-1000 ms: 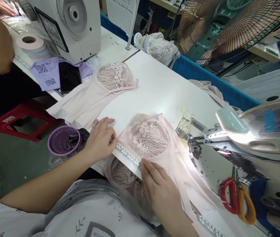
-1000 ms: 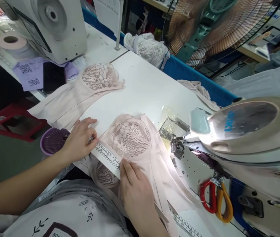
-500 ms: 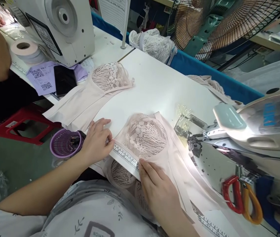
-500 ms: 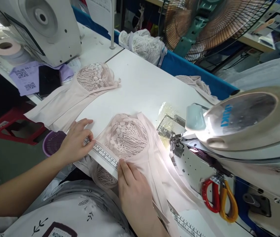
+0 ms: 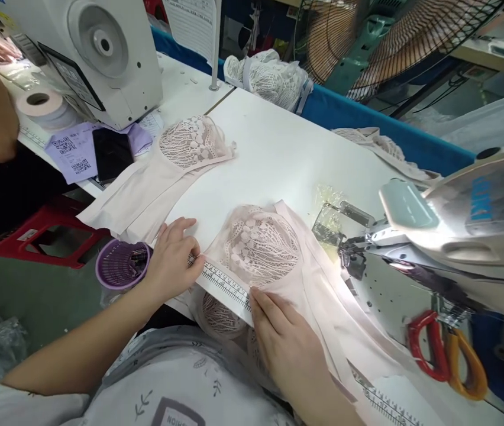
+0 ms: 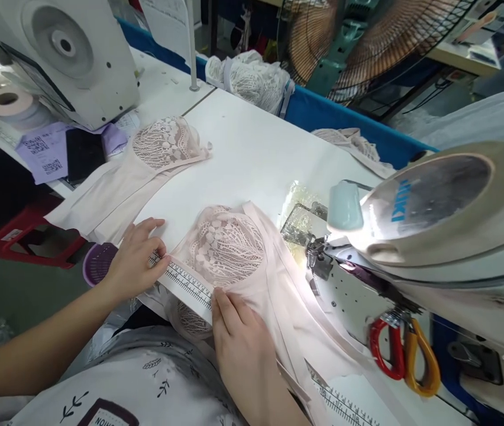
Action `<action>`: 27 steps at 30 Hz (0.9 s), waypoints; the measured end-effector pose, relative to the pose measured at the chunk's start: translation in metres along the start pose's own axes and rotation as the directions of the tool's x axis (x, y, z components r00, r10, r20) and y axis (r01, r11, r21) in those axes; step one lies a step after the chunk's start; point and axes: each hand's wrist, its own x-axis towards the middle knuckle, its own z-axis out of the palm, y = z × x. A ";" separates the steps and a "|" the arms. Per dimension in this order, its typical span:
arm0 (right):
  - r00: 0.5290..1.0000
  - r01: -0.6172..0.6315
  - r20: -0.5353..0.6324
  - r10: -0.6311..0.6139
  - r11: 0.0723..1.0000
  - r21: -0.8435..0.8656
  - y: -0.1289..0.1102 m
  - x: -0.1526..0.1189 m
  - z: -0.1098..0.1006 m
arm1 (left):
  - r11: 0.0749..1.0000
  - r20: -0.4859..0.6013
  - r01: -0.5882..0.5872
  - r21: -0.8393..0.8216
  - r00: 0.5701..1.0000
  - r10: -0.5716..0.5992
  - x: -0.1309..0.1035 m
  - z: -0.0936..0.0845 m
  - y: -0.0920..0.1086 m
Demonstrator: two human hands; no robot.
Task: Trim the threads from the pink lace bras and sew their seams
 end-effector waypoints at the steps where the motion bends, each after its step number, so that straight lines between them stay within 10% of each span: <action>1: 1.000 -0.005 -0.001 0.005 1.000 0.003 0.000 0.000 0.001 | 1.000 -0.004 -0.001 0.006 1.000 0.001 0.000 0.000 0.000; 27: 0.998 -0.053 -0.019 0.053 0.999 0.000 -0.004 0.002 0.000 | 0.999 -0.043 -0.026 0.038 0.999 0.028 0.002 -0.001 0.001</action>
